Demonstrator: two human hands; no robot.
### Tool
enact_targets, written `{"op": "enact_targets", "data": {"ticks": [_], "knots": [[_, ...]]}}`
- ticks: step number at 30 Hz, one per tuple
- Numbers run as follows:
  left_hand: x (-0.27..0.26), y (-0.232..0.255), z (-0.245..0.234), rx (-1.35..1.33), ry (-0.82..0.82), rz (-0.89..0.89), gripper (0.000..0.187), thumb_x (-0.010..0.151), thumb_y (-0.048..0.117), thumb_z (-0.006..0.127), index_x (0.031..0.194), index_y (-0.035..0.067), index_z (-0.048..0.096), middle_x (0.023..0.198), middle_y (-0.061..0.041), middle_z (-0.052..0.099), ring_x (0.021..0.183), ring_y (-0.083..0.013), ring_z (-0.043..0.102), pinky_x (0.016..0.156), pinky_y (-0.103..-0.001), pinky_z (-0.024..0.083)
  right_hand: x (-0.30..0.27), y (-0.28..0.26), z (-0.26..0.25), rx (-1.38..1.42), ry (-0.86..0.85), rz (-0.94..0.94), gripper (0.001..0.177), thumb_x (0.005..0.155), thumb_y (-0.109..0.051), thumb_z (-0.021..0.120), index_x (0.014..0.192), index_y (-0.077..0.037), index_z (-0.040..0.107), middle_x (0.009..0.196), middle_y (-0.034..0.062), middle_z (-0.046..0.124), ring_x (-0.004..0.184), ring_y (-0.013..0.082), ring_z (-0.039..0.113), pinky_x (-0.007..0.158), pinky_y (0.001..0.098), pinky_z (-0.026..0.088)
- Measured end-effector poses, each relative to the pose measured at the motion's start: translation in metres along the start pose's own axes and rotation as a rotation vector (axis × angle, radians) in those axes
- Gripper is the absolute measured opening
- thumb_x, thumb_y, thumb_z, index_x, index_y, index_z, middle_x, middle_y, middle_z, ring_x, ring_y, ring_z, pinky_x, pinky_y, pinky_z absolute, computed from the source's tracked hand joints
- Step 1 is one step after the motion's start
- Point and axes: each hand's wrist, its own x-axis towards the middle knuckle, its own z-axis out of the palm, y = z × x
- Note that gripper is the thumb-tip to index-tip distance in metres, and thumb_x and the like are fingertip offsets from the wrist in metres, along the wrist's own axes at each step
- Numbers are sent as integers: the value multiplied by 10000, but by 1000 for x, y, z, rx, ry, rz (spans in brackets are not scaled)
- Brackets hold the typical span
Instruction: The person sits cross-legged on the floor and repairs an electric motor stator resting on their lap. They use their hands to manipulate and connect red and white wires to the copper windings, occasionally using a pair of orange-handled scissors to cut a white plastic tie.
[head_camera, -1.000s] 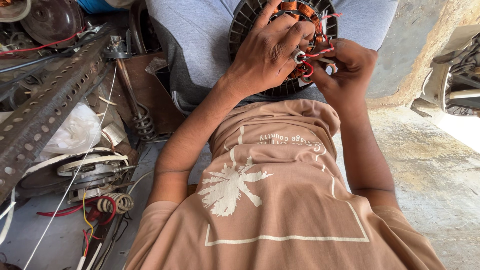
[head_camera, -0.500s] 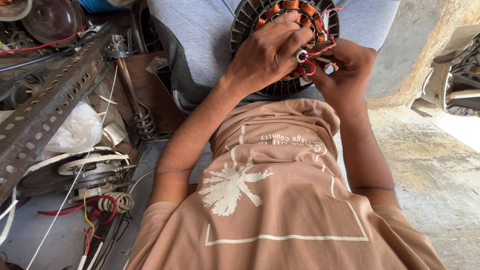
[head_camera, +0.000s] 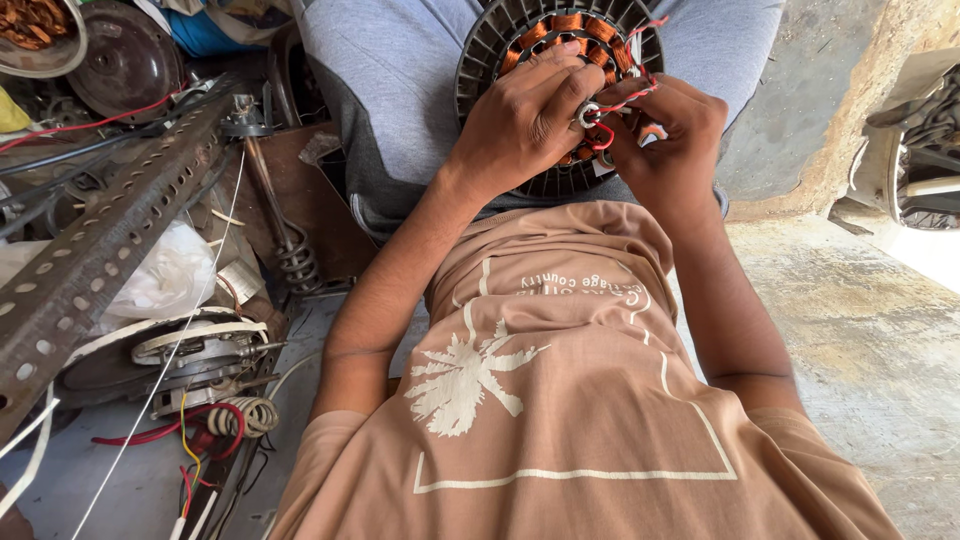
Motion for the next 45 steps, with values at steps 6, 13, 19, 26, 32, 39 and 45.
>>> {"op": "enact_targets", "data": {"ticks": [6,13,19,26,32,39,45], "knots": [[4,7,-7,-42,-2,-67,579,845,13,789,1323,57,465,1142,-139,685,1250,-408,630,1143,-477,494,-15,28,12,413,60,157,243,975,150,740,1032,16,546,907,37,666,866,42,652,730,202,555],[4,4,-4,-10,3,-25,521,830,-60,758,1264,58,495,1059,-122,678,1171,-368,672,1191,-486,482,-19,34,4,434,83,137,371,997,137,772,974,-15,434,889,6,507,941,81,693,804,238,616],[1,3,-1,-3,33,9,499,839,-55,765,1248,53,501,1056,-121,676,1131,-342,690,1169,-469,495,-15,32,1,388,62,151,391,981,137,802,907,-6,446,824,1,509,824,44,602,735,215,551],[1,4,-1,-15,43,-11,497,843,-40,781,1250,62,514,1065,-122,681,1137,-351,692,1150,-449,511,-7,20,9,292,8,82,228,960,179,732,947,26,563,878,26,645,801,35,591,704,188,510],[3,5,-4,-26,35,-14,503,827,-49,773,1245,62,517,1055,-128,681,1135,-357,687,1154,-468,509,-6,27,12,294,36,78,231,931,182,758,981,30,591,810,1,538,725,20,492,657,183,451],[5,6,-5,-12,35,-7,514,811,-41,769,1244,57,509,1078,-136,684,1171,-388,674,1141,-474,503,-15,38,7,367,39,141,295,950,149,810,1018,19,554,761,-31,449,727,19,466,655,183,439],[6,5,-6,-55,28,-15,521,814,-58,769,1252,57,512,1064,-121,692,1165,-373,676,1161,-478,505,-13,39,3,429,65,106,423,958,133,809,925,-32,420,892,5,543,891,72,678,741,211,550]]}}
